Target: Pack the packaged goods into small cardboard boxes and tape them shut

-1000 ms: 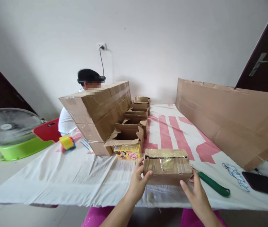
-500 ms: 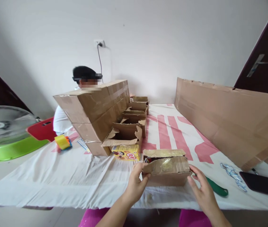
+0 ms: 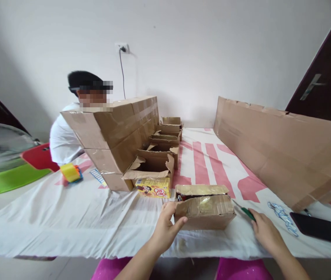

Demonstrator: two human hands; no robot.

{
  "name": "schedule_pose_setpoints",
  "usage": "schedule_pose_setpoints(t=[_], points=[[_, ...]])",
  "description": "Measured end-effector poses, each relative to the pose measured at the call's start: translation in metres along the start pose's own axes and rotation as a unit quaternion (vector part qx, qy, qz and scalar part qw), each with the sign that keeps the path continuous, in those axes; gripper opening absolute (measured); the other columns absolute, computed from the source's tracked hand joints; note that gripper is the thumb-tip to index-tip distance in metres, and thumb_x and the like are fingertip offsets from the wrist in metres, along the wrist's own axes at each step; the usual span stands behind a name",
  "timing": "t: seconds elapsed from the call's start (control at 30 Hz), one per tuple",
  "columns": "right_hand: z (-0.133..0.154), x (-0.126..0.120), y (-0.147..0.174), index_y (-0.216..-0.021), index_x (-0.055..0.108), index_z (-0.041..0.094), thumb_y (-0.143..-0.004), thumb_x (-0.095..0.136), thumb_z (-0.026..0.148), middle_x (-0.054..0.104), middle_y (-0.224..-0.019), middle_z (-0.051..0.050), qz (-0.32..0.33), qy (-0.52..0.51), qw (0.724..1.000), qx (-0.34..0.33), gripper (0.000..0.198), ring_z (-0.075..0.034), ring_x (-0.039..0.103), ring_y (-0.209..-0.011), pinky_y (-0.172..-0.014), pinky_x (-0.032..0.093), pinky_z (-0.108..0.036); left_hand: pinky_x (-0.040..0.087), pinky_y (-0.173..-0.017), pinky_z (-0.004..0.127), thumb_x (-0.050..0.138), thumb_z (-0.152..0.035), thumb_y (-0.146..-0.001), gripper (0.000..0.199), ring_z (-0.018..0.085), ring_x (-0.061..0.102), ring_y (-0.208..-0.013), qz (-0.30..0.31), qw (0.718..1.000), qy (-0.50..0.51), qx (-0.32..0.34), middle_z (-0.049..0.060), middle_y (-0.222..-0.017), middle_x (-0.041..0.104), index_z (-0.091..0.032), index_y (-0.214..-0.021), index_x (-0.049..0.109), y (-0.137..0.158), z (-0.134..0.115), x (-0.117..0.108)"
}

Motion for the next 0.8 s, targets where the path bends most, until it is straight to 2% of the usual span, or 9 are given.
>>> schedule_pose_setpoints(t=[0.1,0.17,0.23,0.33,0.4,0.47,0.57,0.67,0.8], points=[[0.012,-0.045,-0.022,-0.121,0.06,0.015,-0.089,0.033,0.024,0.07,-0.113,-0.015,-0.057,-0.016,0.998,-0.009,0.043,-0.028,0.066,-0.103,-0.086,0.053,-0.042,0.045,-0.087,0.038,0.062,-0.031,-0.083,0.013,0.023,0.06,-0.087,0.002,1.0,-0.004,0.006,0.005,-0.087,0.07,-0.022,-0.087,0.07,-0.003,-0.001,-0.001],[0.034,-0.086,-0.04,-0.123,0.058,0.018,-0.093,0.037,0.032,0.069,-0.116,-0.013,-0.076,-0.03,0.994,-0.069,0.039,-0.026,0.065,-0.105,-0.086,0.053,-0.04,0.045,-0.087,0.038,0.062,-0.028,-0.082,0.01,0.023,0.061,-0.085,0.005,1.0,0.0,0.008,0.004,-0.084,0.07,-0.022,-0.078,0.07,-0.005,-0.001,-0.001],[0.067,-0.125,-0.056,-0.123,0.058,0.021,-0.095,0.04,0.035,0.069,-0.115,-0.01,-0.055,-0.037,0.984,-0.168,0.036,-0.024,0.066,-0.102,-0.085,0.052,-0.037,0.046,-0.085,0.038,0.062,-0.027,-0.081,0.01,0.023,0.061,-0.084,0.006,1.0,0.005,0.012,0.004,-0.083,0.069,-0.022,-0.076,0.07,-0.006,-0.002,-0.001],[0.123,-0.163,-0.076,-0.119,0.063,0.029,-0.096,0.043,0.029,0.071,-0.103,-0.004,0.036,0.006,0.956,-0.291,0.03,-0.021,0.066,-0.092,-0.079,0.051,-0.034,0.046,-0.085,0.038,0.061,-0.027,-0.08,0.012,0.022,0.06,-0.082,0.006,1.0,0.002,0.017,0.004,-0.079,0.068,-0.023,-0.073,0.07,-0.006,-0.003,-0.001],[0.155,-0.174,-0.086,-0.114,0.066,0.03,-0.094,0.047,0.024,0.071,-0.091,-0.002,0.081,0.051,0.937,-0.336,0.028,-0.02,0.066,-0.082,-0.072,0.048,-0.032,0.046,-0.084,0.038,0.06,-0.027,-0.081,0.012,0.022,0.06,-0.081,0.005,1.0,-0.002,0.021,0.004,-0.078,0.068,-0.023,-0.074,0.07,-0.006,-0.003,-0.001],[0.179,-0.174,-0.092,-0.104,0.069,0.029,-0.09,0.053,0.022,0.071,-0.084,-0.001,0.116,0.097,0.92,-0.361,0.022,-0.019,0.065,-0.076,-0.068,0.045,-0.03,0.046,-0.083,0.037,0.06,-0.027,-0.081,0.012,0.022,0.06,-0.081,0.003,1.0,-0.007,0.025,0.004,-0.078,0.068,-0.023,-0.077,0.071,-0.005,-0.004,-0.001],[0.199,-0.167,-0.095,-0.091,0.072,0.025,-0.086,0.057,0.02,0.07,-0.077,-0.004,0.145,0.174,0.901,-0.369,0.016,-0.021,0.066,-0.07,-0.063,0.042,-0.03,0.046,-0.081,0.036,0.059,-0.027,-0.081,0.012,0.022,0.06,-0.082,0.003,0.999,-0.019,0.027,0.004,-0.079,0.068,-0.023,-0.078,0.071,-0.004,-0.003,-0.001],[0.196,-0.168,-0.097,-0.088,0.073,0.023,-0.084,0.055,0.016,0.07,-0.075,-0.006,0.146,0.216,0.899,-0.352,0.02,-0.023,0.066,-0.069,-0.06,0.039,-0.031,0.044,-0.081,0.036,0.059,-0.025,-0.08,0.012,0.022,0.06,-0.08,0.008,0.999,-0.037,0.029,0.003,-0.076,0.068,-0.023,-0.075,0.069,-0.004,-0.003,-0.002],[0.155,-0.185,-0.102,-0.077,0.074,0.022,-0.075,0.053,0.007,0.07,-0.07,-0.009,0.123,0.257,0.912,-0.294,0.026,-0.024,0.065,-0.065,-0.059,0.037,-0.034,0.044,-0.08,0.036,0.059,-0.024,-0.079,0.011,0.022,0.061,-0.08,0.003,0.999,-0.041,0.022,0.003,-0.078,0.07,-0.024,-0.078,0.071,-0.004,-0.003,-0.003]])
Point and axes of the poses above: each hand's wrist, its own y-axis away from the middle knuckle, its own x-axis out of the palm, z = x × y, the point moved 3 cm from there along -y, towards the middle knuckle
